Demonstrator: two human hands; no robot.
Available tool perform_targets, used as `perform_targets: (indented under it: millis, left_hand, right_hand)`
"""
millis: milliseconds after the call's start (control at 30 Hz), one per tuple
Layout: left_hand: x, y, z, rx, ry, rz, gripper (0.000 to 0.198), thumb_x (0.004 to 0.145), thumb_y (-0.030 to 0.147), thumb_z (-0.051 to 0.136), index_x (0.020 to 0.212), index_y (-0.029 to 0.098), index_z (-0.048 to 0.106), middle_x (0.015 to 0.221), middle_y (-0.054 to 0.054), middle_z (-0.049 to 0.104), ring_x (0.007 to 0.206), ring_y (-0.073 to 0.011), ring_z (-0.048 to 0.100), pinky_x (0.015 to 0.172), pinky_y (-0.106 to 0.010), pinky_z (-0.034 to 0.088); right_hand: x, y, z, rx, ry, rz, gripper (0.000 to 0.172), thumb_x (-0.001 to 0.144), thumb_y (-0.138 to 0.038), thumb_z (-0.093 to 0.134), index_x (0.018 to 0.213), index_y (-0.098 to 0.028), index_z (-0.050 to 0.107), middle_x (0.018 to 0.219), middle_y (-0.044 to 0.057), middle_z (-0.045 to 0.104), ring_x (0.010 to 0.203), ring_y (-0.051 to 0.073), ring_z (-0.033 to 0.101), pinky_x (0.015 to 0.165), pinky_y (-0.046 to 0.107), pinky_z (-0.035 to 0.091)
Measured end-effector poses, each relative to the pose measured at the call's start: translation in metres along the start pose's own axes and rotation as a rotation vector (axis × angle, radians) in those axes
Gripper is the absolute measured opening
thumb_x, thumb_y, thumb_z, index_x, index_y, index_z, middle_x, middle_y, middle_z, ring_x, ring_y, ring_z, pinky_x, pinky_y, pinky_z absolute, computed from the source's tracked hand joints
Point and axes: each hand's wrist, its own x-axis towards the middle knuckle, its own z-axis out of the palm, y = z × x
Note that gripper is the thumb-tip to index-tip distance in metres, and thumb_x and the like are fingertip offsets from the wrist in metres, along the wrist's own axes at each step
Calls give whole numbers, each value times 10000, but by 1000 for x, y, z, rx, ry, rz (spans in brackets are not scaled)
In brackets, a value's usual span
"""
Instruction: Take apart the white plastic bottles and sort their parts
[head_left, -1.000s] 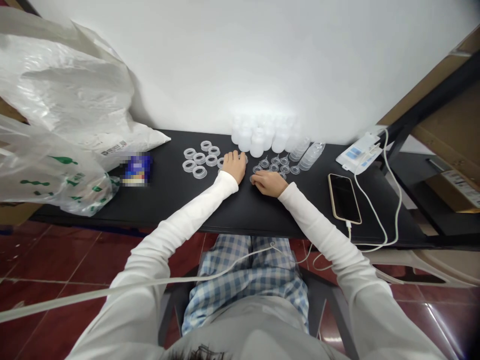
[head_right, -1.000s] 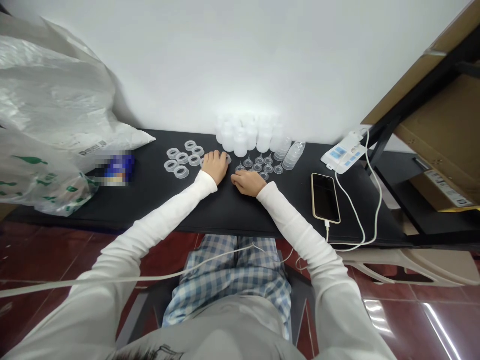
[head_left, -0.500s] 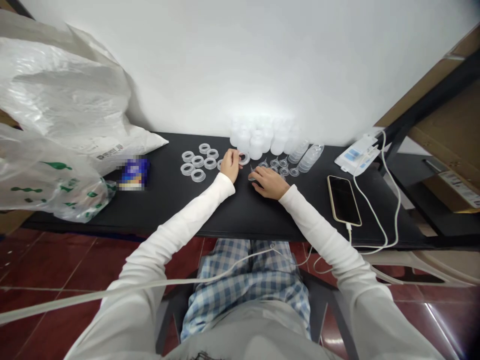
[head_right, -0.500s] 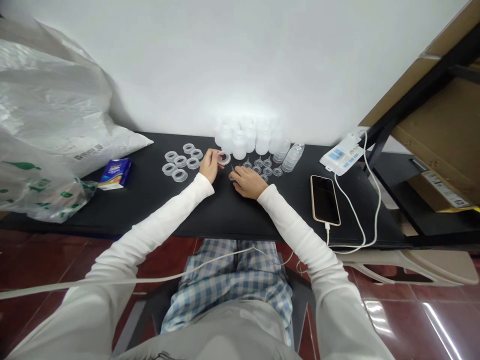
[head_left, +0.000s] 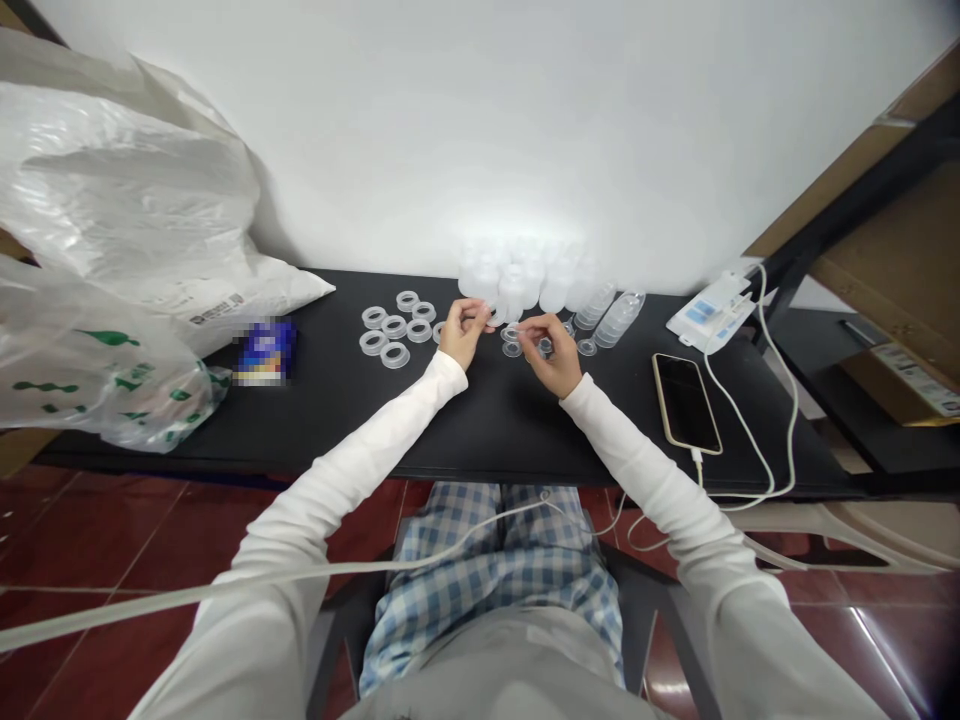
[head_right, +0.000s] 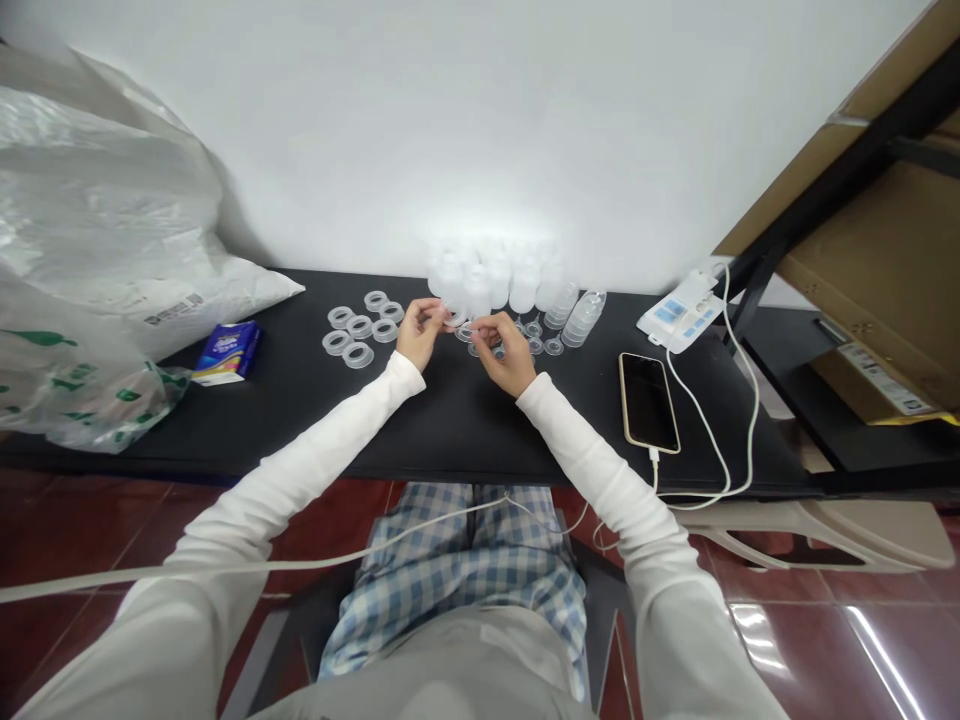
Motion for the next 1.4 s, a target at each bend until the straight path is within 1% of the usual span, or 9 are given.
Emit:
perform_targets:
  millis: [100,233,433,667,767,867,1033,1200,1400]
  left_hand:
    - [-5,1,4,-40,-87,-60,585,675,708,726,907,198,556,832,-29,669,797,-145,693,712,-283,613]
    - [-10,1,8,-79,-192,-88,576,692,703,716,927,202,555,851,-24,668,826,-155,694,705,-297,620]
    - [-14,5,11,-119,-233,-98,552,706,676,724,953,212,555,829,-4,643,826,-145,686,718,-296,625]
    - [-20,5,13,-123,-336,-128,568,667,577,816,1009,200,564,887,-2,634,783,-120,676,796,-326,615]
    - [-21,3,13,-122,-310,-137,558,666,560,824,999,197,562,877,1,635,764,-115,678,804,-326,609]
    - [-21,2,14,-133,-262,-151,567,649,582,824,965,195,557,828,12,630,709,-109,677,755,-306,609]
    - [-21,4,14,-85,-213,-125,510,700,583,787,927,197,543,761,25,616,631,-103,661,632,-267,590]
    - [-21,7,14,-50,-158,-87,499,695,612,773,874,195,564,671,45,586,575,-91,622,532,-219,536]
    - [-21,12,13,-2,-166,-48,434,715,562,777,874,197,604,655,40,567,556,-83,555,525,-219,484]
  right_hand:
    - [1,1,2,94,-23,93,210,933,-427,587,999,-229,610,870,14,607,714,123,579,668,284,501]
    - [2,5,2,86,-26,200,260,901,-478,617,972,-229,615,806,-7,607,666,114,543,639,278,466]
    - [3,8,3,14,78,275,227,865,-424,666,896,-215,584,718,-49,520,522,74,361,536,259,359]
    - [0,15,7,-42,161,337,365,822,-510,698,834,-237,456,666,-75,455,524,79,352,534,256,360]
    - [1,17,7,-38,157,344,398,806,-535,707,898,-238,459,700,-75,444,520,72,339,509,248,327]
    - [2,15,6,-44,121,310,350,850,-509,662,978,-229,494,732,-62,463,527,74,353,534,255,349]
    - [2,10,7,-51,12,288,260,927,-463,552,1020,-222,582,753,-25,590,565,95,442,610,276,412]
    - [2,6,9,36,-30,347,314,896,-500,583,1032,-220,629,731,-19,621,588,97,510,560,252,409]
    - [4,2,10,98,-13,353,240,814,-401,681,944,-222,588,672,-55,558,572,81,503,567,235,429]
